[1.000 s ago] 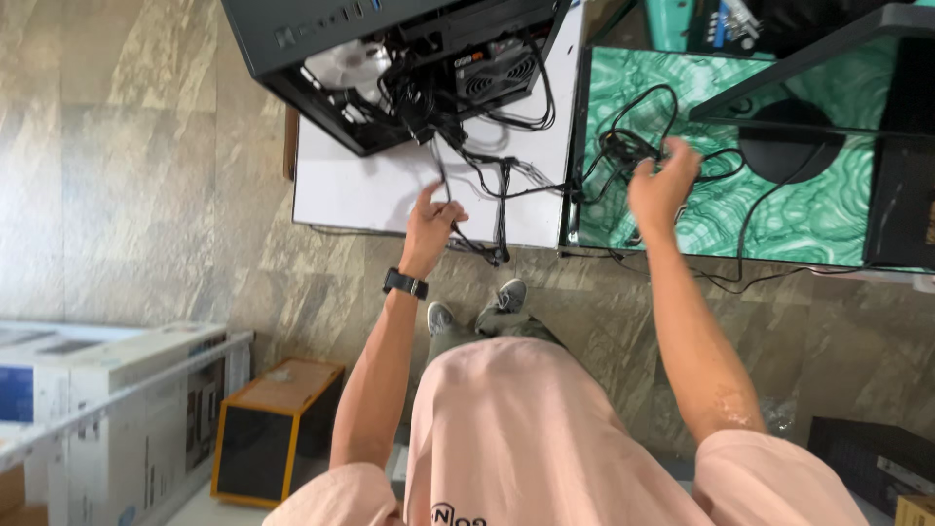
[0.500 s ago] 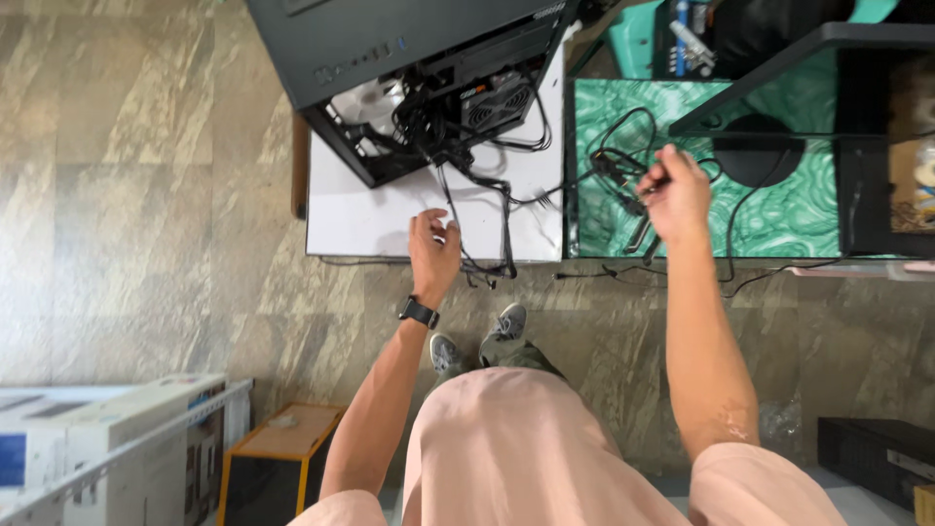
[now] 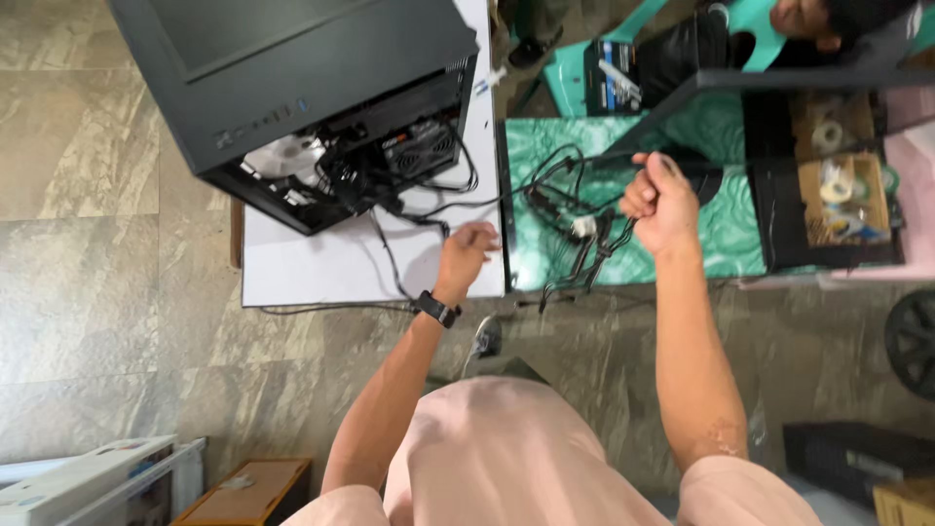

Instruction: The person assembles a desktop computer, routing and connecting power and front-panel cables inside an open case, then attaches the side panel and powers the system on to test it, with RGB fans lighting up. They handle cable bundles, connectors, and the case panel by hand.

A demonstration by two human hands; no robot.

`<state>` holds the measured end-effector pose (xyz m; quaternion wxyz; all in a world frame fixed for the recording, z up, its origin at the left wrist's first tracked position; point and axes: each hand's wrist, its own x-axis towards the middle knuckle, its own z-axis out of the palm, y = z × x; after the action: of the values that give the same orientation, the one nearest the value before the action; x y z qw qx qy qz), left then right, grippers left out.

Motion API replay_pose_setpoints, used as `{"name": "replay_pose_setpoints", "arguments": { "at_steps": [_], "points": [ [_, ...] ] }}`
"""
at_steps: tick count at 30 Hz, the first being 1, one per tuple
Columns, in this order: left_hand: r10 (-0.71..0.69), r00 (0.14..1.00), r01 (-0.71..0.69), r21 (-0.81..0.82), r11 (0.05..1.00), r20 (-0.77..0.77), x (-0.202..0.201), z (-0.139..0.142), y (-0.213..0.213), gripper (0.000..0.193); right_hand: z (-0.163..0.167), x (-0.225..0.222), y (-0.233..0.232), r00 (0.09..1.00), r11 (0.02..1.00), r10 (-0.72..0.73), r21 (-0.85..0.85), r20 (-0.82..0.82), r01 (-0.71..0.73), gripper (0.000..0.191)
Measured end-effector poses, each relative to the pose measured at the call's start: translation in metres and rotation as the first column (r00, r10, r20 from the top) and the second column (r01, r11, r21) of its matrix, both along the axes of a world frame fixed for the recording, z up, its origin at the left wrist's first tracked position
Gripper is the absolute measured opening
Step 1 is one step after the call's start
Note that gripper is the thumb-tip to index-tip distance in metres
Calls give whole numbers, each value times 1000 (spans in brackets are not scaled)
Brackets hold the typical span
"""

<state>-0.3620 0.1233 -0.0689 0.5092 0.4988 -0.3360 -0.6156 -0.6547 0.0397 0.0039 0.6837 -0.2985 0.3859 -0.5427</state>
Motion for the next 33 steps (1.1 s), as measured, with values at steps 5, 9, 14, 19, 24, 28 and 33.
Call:
{"name": "replay_pose_setpoints", "arguments": {
  "at_steps": [5, 9, 14, 19, 24, 28, 33],
  "points": [
    [95, 858, 29, -233, 972, 504, -37, 19, -20, 19, -2, 1, -24, 998, 998, 67, -9, -14, -67, 22],
    [570, 527, 63, -698, 713, 630, -50, 54, -38, 40, -2, 3, -41, 991, 991, 136, -1, 16, -136, 20],
    [451, 645, 131, -670, 731, 617, -57, 55, -83, 38, -8, 10, -52, 911, 929, 367, -27, 185, -369, 30],
    [197, 772, 106, -428, 898, 604, -59, 26, -105, 23, -5, 25, -57, 860, 928, 331, 30, 388, -371, 58],
    [125, 817, 76, -319, 945, 563, -56, 12, -104, 25, -4, 38, -64, 831, 928, 268, 103, 488, -359, 66],
    [19, 832, 191, -318, 929, 555, -50, 9, -104, 23, -12, 49, -75, 833, 934, 218, 140, 509, -330, 58],
    [459, 547, 295, -674, 677, 700, -35, 18, -92, 29, -16, 61, -91, 842, 939, 89, 238, 532, -250, 48]
  ]
}}
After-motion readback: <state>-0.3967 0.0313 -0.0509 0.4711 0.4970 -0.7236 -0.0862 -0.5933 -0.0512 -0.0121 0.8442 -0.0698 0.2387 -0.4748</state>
